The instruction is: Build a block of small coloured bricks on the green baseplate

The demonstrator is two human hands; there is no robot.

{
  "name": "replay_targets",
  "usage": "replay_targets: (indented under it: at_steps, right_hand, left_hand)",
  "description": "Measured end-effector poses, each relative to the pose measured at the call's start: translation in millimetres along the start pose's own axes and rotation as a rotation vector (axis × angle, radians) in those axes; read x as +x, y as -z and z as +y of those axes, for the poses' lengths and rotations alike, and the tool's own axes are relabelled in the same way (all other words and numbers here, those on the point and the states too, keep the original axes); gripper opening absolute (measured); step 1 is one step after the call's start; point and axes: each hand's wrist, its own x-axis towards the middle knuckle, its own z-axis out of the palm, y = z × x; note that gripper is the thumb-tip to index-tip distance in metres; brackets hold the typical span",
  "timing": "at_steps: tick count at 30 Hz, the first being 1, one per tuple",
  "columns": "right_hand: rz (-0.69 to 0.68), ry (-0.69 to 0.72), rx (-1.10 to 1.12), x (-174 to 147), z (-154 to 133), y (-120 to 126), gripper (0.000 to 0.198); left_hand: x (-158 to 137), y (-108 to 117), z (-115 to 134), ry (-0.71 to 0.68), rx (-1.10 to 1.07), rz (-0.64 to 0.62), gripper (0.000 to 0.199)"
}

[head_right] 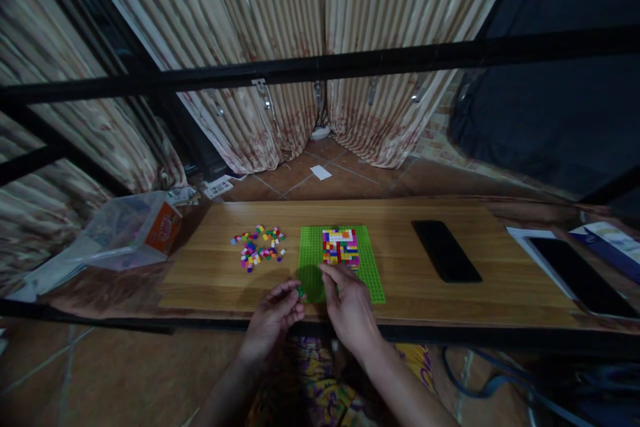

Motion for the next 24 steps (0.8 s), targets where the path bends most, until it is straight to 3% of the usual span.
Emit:
replay_targets:
  at_steps: [4,8,17,24]
  right_hand:
    - [-0.207,-0.048,0.194,-15,-23,5,0.029]
    - [-0.304,-0.006,0.235,-15,-28,9,0.032]
    - [-0.273,-0.068,0.215,-21,-20,14,0.011]
    - [-0.293,0.030,0.223,-25,-11,19,0.027]
  left_hand:
    - [-6,-2,4,-0.004,-0.013,-0.082,0.042]
    - [-10,-6,5,-0.003,0.016,-0.134,0.041]
    - [-12,-8,-2,0.054,0.067,-0.156,0.043]
    - [-10,-12,-9,0.090,0.162,-0.196,0.042]
